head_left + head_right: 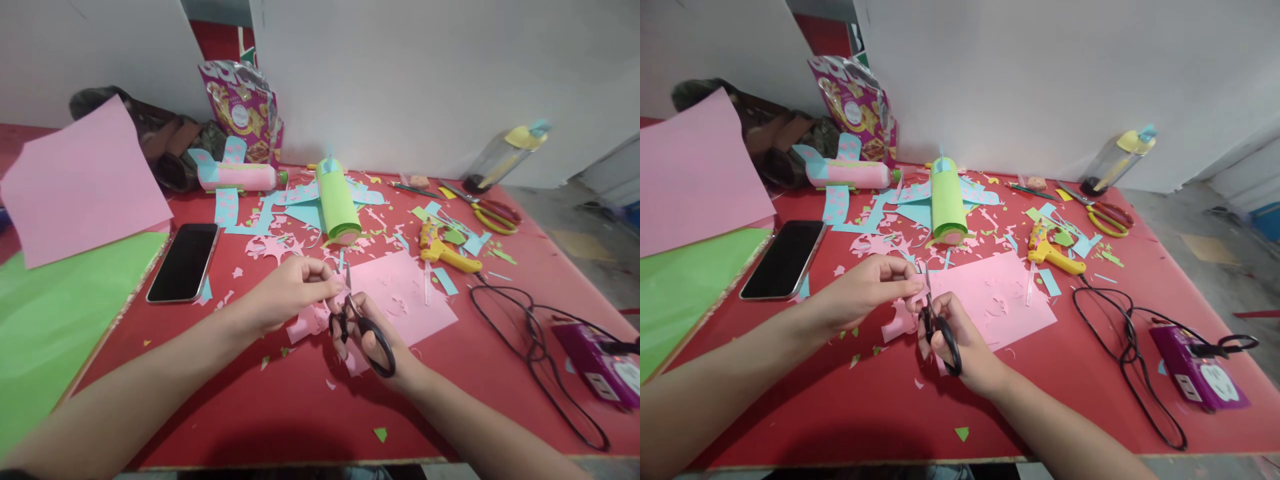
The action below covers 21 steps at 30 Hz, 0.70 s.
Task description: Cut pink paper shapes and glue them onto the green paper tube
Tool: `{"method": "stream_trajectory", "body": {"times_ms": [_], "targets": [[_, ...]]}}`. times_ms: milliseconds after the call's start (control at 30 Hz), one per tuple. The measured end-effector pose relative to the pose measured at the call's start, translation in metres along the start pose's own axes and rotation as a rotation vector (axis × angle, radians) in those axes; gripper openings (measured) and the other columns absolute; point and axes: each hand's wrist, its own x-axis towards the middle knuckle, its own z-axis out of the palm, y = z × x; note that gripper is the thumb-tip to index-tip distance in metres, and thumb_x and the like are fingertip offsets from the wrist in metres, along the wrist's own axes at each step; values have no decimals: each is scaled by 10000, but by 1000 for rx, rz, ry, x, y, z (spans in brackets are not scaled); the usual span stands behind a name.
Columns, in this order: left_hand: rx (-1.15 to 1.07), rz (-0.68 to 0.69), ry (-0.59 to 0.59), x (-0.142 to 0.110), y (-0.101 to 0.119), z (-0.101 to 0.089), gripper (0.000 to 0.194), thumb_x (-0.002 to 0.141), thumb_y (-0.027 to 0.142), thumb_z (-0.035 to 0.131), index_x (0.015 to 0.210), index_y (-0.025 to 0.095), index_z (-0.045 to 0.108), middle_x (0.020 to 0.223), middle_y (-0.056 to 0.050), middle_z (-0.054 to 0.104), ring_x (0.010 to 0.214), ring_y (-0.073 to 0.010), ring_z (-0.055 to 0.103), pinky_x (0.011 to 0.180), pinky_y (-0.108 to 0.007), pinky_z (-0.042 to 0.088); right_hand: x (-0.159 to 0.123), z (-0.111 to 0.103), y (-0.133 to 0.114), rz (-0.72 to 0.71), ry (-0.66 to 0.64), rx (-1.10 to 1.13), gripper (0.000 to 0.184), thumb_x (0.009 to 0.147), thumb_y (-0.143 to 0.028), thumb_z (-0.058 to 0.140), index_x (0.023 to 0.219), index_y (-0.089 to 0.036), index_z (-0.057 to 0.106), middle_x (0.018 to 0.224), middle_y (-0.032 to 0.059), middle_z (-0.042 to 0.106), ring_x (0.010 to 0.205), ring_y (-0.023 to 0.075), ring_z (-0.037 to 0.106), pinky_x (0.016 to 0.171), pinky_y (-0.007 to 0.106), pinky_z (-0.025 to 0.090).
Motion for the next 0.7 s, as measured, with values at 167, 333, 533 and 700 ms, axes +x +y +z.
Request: {"method": "stream_trajectory", "body": {"times_ms": [167, 333, 533, 700], "targets": [[80, 43, 29, 0, 0, 4, 190, 724, 208, 505, 550, 156, 448, 544, 37, 506, 555, -90, 502, 581, -228, 398, 0, 1, 0, -18, 6, -4, 401, 701, -550, 557, 791, -239, 321, 704, -33, 433, 541, 96, 413, 519, 245, 330], [131, 60, 23, -3, 3, 7, 205, 754, 200, 463, 557, 165, 417, 528, 48, 463, 530, -79, 470, 553, -210, 385, 0, -1, 2, -47, -16, -17, 379, 725, -535, 540, 813, -240, 318, 689, -39, 431, 529, 92, 413, 497, 235, 328], [157, 78, 28, -4, 2, 8, 210, 771, 220, 449, 572, 171, 406, 521, 54, 437, 506, -76, 457, 517, -201, 375, 0, 0, 2, -33, -4, -47, 385, 719, -544, 538, 811, -241, 320, 675, -41, 436, 519, 92, 409, 498, 238, 328], [176, 101, 51, -3, 0, 10, 218, 781, 230, 436, 576, 166, 401, 527, 53, 439, 505, -74, 452, 518, -205, 368, 1, 0, 2, -39, 34, -67, 396, 700, -559, 548, 797, -240, 333, 690, -35, 437, 518, 92, 420, 454, 222, 320]]}}
